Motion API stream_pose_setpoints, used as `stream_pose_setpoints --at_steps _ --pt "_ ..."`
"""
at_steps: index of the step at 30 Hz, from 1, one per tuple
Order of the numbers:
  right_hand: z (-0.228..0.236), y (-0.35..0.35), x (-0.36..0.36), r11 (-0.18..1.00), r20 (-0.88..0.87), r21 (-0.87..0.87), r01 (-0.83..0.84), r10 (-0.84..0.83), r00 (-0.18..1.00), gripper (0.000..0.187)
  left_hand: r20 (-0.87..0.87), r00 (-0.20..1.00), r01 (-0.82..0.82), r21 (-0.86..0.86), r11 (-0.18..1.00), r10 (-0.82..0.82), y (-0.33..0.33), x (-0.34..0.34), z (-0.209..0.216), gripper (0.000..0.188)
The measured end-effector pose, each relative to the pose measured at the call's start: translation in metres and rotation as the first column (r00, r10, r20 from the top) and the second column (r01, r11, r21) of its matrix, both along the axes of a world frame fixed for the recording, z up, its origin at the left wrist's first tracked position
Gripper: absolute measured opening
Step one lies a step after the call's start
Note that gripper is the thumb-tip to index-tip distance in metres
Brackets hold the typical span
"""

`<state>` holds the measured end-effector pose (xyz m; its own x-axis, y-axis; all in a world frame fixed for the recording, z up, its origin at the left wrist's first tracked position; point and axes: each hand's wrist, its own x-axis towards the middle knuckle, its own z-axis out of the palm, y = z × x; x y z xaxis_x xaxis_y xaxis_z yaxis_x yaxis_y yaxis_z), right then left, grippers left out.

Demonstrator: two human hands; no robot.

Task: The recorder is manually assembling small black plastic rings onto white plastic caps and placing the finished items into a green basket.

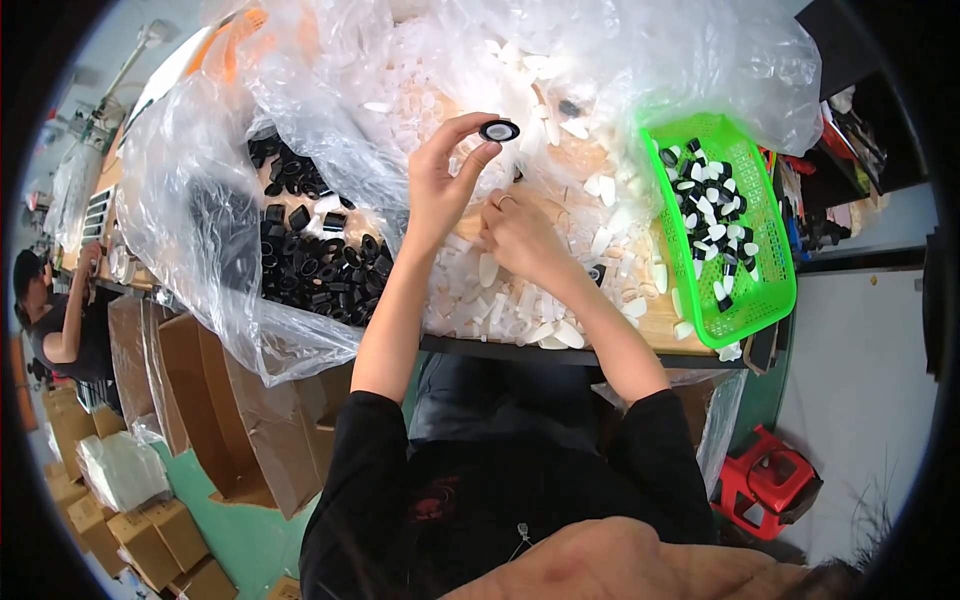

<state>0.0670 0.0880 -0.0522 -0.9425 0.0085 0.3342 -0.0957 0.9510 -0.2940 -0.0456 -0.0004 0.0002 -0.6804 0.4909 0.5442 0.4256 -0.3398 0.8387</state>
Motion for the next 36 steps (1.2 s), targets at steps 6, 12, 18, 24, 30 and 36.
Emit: stream_pose_setpoints --at_steps 6,12,18,24,30,36 --pt "0.002 0.003 0.004 0.992 0.016 0.069 -0.106 0.106 0.994 0.014 -0.074 0.995 -0.064 -0.048 0.997 0.061 0.002 0.0 0.001 0.025" --pt "0.063 0.036 0.005 0.743 -0.299 -0.663 -0.089 -0.154 0.942 0.009 -0.197 0.974 -0.131 -0.097 0.987 0.11 0.0 0.0 0.002 0.027" --pt "0.081 0.04 0.014 0.852 -0.463 -0.523 0.035 -0.318 0.827 0.013 -0.357 0.931 -0.141 -0.168 0.976 0.073 0.004 0.007 0.004 0.031" --pt "0.072 0.046 0.012 0.95 -0.553 -0.311 -0.001 -0.18 0.813 0.017 -0.368 0.926 -0.155 -0.177 0.972 0.081 0.006 0.008 0.002 0.031" --pt "0.069 0.051 0.011 0.98 -0.556 -0.198 -0.019 -0.096 0.825 0.02 -0.391 0.918 -0.149 -0.178 0.973 0.069 0.005 0.009 0.003 0.03" --pt "0.067 0.048 0.009 0.974 -0.576 -0.224 -0.018 -0.118 0.809 0.017 -0.412 0.911 -0.104 -0.207 0.973 0.01 0.004 0.012 0.007 0.035"
